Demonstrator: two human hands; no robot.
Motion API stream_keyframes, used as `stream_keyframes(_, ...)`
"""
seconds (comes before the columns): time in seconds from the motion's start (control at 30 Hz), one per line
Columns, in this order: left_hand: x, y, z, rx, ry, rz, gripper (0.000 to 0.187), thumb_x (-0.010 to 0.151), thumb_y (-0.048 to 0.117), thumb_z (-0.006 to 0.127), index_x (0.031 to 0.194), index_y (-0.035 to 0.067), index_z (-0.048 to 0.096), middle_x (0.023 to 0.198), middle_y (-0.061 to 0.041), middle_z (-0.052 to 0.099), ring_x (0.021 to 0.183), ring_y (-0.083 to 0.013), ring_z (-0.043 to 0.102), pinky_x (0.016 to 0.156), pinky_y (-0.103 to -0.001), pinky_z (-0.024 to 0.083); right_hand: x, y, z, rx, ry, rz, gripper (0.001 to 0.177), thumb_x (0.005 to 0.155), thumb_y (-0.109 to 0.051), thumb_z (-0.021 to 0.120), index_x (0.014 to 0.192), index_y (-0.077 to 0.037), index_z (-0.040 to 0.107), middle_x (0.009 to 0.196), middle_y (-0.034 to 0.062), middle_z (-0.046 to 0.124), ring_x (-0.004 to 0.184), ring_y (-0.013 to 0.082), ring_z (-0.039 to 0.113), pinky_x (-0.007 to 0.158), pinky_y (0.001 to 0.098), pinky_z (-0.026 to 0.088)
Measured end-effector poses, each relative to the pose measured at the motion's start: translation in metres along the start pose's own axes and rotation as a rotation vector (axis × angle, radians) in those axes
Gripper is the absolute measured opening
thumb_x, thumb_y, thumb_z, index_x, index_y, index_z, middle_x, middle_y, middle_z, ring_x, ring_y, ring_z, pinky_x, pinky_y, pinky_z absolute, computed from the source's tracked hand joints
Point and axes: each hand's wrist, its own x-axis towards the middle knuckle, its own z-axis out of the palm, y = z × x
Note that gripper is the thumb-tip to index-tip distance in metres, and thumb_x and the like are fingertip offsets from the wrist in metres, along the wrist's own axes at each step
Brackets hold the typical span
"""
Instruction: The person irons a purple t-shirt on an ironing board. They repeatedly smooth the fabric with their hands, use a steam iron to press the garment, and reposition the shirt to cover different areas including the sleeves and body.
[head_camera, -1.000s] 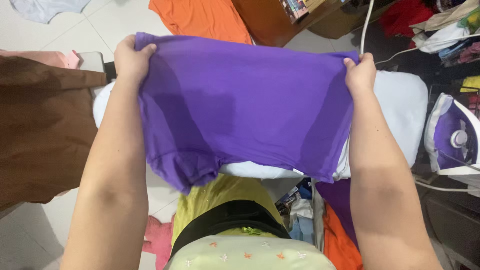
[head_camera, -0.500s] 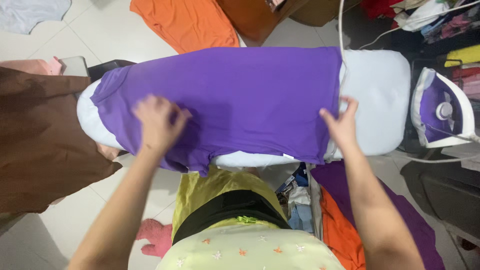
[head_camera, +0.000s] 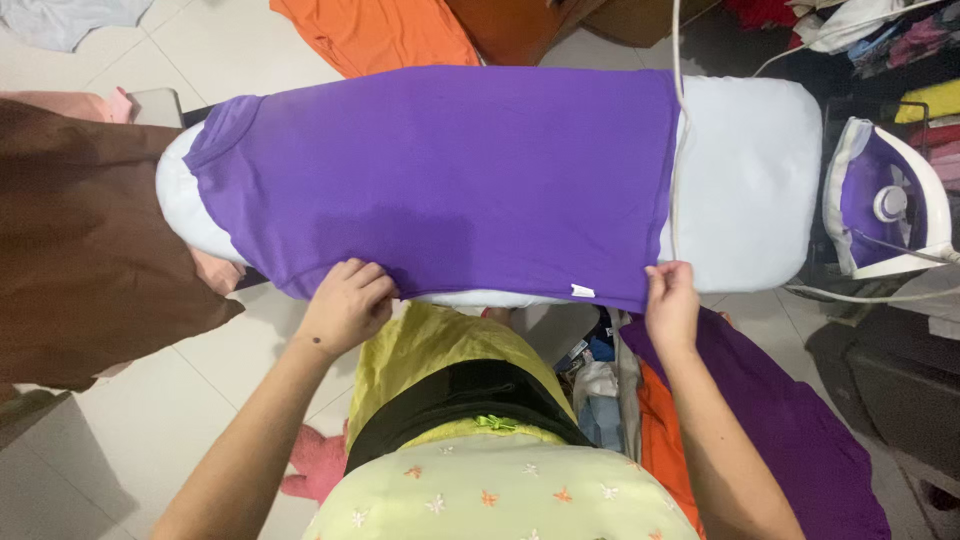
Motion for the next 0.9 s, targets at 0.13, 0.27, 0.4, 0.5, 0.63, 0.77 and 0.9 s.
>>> stream_keyframes(0.13, -0.011, 0.007, 0.0, 0.023, -0.01, 0.009, 0.011, 0.073, 0.009, 0.069, 0.082, 0.012, 0.064, 0.085, -0.003, 0.059, 0.087, -0.0255, 0.058, 0.077, -0.04, 0.046, -0.002, -0.004, -0.009, -0.132, -0.022, 0.096, 0.022, 0.107, -0.02, 0.063, 0.111, -0.001, 0.052, 0.079, 0.0207, 0.068, 0.072, 0.0389, 0.068, 0.067, 0.0476, 0.051)
stream_keyframes(0.27, -0.007, 0.011, 0.009, 0.056, -0.06, -0.039, 0.009, 0.073, 0.008, 0.068, 0.079, 0.013, 0.064, 0.085, -0.003, 0.061, 0.088, -0.0251, 0.059, 0.079, -0.039, 0.047, -0.005, -0.016, -0.01, -0.151, -0.016, 0.055, 0.028, 0.106, -0.02, 0.062, 0.124, -0.002, 0.05, 0.082, 0.023, 0.069, 0.076, 0.0436, 0.068, 0.067, 0.0501, 0.051)
stream_keyframes(0.4, 0.006, 0.008, 0.004, -0.006, -0.183, -0.047, 0.014, 0.075, 0.023, 0.075, 0.077, 0.012, 0.067, 0.083, -0.004, 0.063, 0.088, -0.0271, 0.06, 0.077, -0.042, 0.048, -0.012, -0.018, -0.009, -0.156, -0.018, 0.142, 0.04, 0.101, -0.025, 0.071, 0.127, -0.002, 0.052, 0.081, 0.0226, 0.07, 0.074, 0.038, 0.068, 0.068, 0.0461, 0.052)
stream_keyframes(0.5, 0.025, 0.009, 0.004, 0.069, -0.288, -0.027, 0.028, 0.088, 0.034, 0.074, 0.075, 0.011, 0.066, 0.083, -0.006, 0.063, 0.089, -0.0264, 0.06, 0.082, -0.041, 0.05, -0.014, -0.006, -0.002, 0.046, -0.059, 0.182, 0.047, 0.093, -0.025, 0.078, 0.125, -0.001, 0.054, 0.087, 0.0193, 0.07, 0.078, 0.0285, 0.07, 0.07, 0.0393, 0.056)
stream_keyframes(0.63, 0.086, 0.034, 0.013, -0.047, -0.132, 0.226, 0.025, 0.085, 0.029, 0.077, 0.095, 0.008, 0.067, 0.094, -0.01, 0.063, 0.095, -0.0318, 0.06, 0.085, -0.044, 0.051, -0.012, -0.007, 0.005, 0.312, -0.196, 0.18, 0.034, 0.088, -0.018, 0.079, 0.114, -0.001, 0.065, 0.097, 0.0069, 0.074, 0.084, 0.015, 0.071, 0.076, 0.0301, 0.058)
stream_keyframes(0.77, 0.169, 0.093, 0.017, -0.233, -0.052, 0.534, 0.077, 0.061, 0.017, 0.079, 0.134, 0.003, 0.06, 0.13, -0.015, 0.062, 0.115, -0.0354, 0.06, 0.101, -0.044, 0.045, -0.018, -0.057, 0.002, 0.346, -0.16, -0.189, 0.024, 0.088, -0.008, 0.077, 0.108, 0.002, 0.07, 0.104, 0.0094, 0.065, 0.095, 0.0171, 0.063, 0.087, 0.03, 0.052)
stream_keyframes(0.9, 0.242, 0.123, 0.011, -0.137, 0.003, 0.816, 0.063, 0.052, 0.015, 0.077, 0.114, 0.011, 0.069, 0.134, -0.013, 0.068, 0.126, -0.0429, 0.06, 0.111, -0.049, 0.034, -0.008, -0.104, -0.002, 0.697, -0.286, -0.006, 0.026, 0.092, -0.014, 0.077, 0.111, 0.0, 0.065, 0.104, 0.0092, 0.068, 0.099, 0.0156, 0.062, 0.091, 0.0296, 0.051)
